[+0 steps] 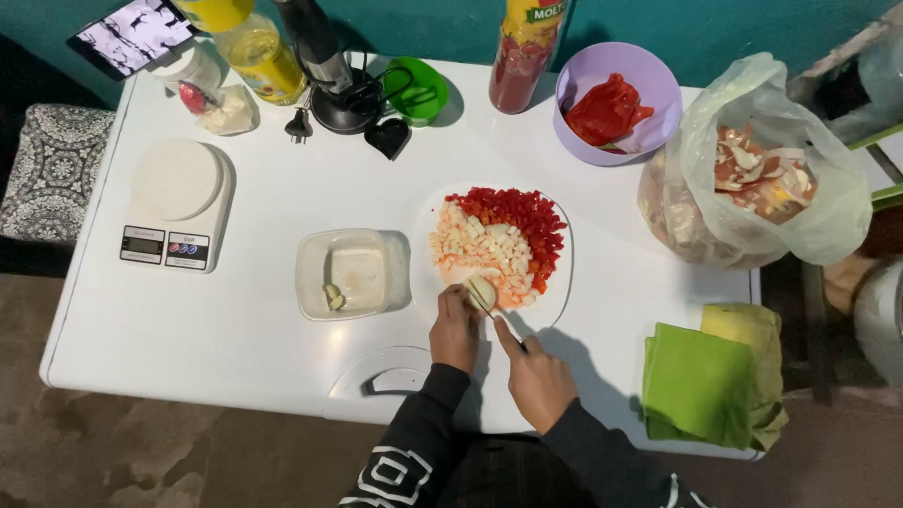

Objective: Chopping an onion and mixing it with diced peppers on a plate.

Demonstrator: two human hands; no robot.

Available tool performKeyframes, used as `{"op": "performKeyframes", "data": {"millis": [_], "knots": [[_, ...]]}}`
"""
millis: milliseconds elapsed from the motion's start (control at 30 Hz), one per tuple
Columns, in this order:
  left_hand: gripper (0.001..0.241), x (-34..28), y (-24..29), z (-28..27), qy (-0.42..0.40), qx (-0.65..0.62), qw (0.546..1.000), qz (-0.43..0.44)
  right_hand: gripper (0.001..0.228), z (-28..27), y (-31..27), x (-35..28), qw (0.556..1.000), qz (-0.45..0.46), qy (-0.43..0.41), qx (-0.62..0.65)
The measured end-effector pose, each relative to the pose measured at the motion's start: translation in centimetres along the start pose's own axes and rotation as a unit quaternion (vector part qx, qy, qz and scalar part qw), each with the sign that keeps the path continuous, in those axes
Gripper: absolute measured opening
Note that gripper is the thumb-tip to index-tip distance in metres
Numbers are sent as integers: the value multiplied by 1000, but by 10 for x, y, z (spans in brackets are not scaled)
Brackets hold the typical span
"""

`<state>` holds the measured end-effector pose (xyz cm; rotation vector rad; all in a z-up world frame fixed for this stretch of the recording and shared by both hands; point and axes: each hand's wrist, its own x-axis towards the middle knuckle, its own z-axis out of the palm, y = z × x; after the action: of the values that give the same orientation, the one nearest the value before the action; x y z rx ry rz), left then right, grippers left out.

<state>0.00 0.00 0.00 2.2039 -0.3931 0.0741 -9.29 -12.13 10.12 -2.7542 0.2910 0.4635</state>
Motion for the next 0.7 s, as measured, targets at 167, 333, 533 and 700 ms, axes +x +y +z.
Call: {"op": "performKeyframes", "data": {"millis": [167, 333, 533, 700], "knots": [[41, 2, 3, -5, -24, -4, 999, -23, 78, 15, 3, 18, 1000, -20, 11, 1], [41, 2, 2, -6, -36, -1, 999, -22, 80, 41, 14, 25, 994, -62, 81, 24], [35, 8, 13, -16, -53, 13, 998, -11, 86, 51, 15, 34, 994, -73, 78, -38], [74, 0, 10, -11, -19, 149, 979, 134, 52, 42, 2, 22, 981, -41, 191, -21]]}}
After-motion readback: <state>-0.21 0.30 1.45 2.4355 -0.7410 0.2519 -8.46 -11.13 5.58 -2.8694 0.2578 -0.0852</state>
